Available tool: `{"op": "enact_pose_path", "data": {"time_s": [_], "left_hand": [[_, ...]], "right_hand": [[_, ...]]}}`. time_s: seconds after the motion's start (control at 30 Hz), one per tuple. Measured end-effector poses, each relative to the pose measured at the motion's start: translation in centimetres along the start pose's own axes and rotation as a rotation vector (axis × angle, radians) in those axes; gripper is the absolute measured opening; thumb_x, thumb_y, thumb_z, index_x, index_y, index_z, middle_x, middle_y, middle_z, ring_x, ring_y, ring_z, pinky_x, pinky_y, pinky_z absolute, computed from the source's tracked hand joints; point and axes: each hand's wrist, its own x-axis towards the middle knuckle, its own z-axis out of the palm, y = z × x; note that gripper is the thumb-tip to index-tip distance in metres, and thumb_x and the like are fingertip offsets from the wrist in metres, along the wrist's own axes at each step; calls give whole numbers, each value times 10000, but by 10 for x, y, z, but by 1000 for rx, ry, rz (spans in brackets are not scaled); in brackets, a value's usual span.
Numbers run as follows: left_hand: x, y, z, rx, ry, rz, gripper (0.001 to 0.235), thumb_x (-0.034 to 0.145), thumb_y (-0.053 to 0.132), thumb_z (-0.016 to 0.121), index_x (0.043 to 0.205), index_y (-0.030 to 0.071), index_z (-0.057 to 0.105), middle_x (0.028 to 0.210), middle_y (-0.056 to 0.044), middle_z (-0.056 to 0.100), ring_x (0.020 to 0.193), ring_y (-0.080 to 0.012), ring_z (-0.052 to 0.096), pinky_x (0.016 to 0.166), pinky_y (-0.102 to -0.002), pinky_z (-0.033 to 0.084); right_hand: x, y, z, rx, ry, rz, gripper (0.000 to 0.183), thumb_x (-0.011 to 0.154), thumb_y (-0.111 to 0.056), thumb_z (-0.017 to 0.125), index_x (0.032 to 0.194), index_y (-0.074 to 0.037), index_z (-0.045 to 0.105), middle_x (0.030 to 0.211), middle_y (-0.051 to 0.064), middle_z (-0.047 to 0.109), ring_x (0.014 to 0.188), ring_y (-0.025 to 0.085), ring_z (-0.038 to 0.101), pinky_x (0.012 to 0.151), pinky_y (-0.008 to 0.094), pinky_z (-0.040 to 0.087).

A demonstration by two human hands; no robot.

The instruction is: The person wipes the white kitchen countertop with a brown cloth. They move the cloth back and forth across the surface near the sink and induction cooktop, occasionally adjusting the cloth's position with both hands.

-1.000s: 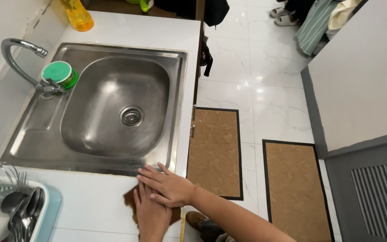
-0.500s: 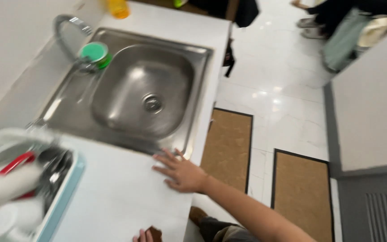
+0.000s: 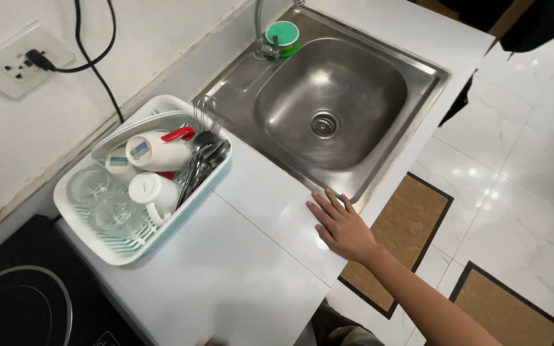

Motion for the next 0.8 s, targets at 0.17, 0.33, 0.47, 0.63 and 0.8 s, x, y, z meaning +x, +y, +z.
{"op": "enact_pose_path", "data": {"time_s": [0.17, 0.33, 0.47, 0.63, 0.8], "left_hand": [[102, 89, -18, -142, -116, 106, 709, 806, 396, 561, 1426, 93, 395, 1518, -151, 380, 1432, -334, 323, 1112, -480, 301], [203, 153, 16, -221, -105, 375, 642, 996, 362, 411, 1511, -14, 336, 1603, -187, 297, 1493, -336, 227, 1183, -482, 196], [235, 167, 30, -174, -96, 435, 698, 934, 273, 409, 1547, -14, 240, 1599, -162, 315, 1507, -320, 204, 1219, -457, 162], [209, 151, 13, -243, -88, 377, 684, 934, 241, 427, 1539, -27, 254, 1584, -173, 344, 1495, -299, 252, 1210, -437, 190], [120, 83, -26, -144, -152, 391, 654, 1011, 395, 432, 1566, 90, 271, 1629, -80, 289, 1496, -255, 239, 1153, -432, 228]], "right_hand": [[5, -8, -20, 122, -125, 50, 523, 1058, -339, 300, 1548, -159, 325, 1627, 64, 277, 1510, 337, 183, 1204, 518, 125], [10, -6, -29, 201, -180, 66, 604, 1044, -425, 263, 1564, -116, 264, 1627, 81, 273, 1516, 328, 157, 1209, 511, 99], [13, -6, -34, 319, -104, 116, 663, 943, -193, 322, 1578, -65, 179, 1648, 152, 195, 1529, 254, 175, 1227, 478, 122], [9, -6, -34, 237, -76, 31, 595, 1045, -361, 301, 1561, -68, 271, 1630, 189, 241, 1511, 328, 232, 1195, 513, 181], [9, -9, -30, 155, -136, 42, 576, 1031, -411, 331, 1553, -167, 320, 1645, 100, 221, 1523, 337, 148, 1199, 515, 124]]}}
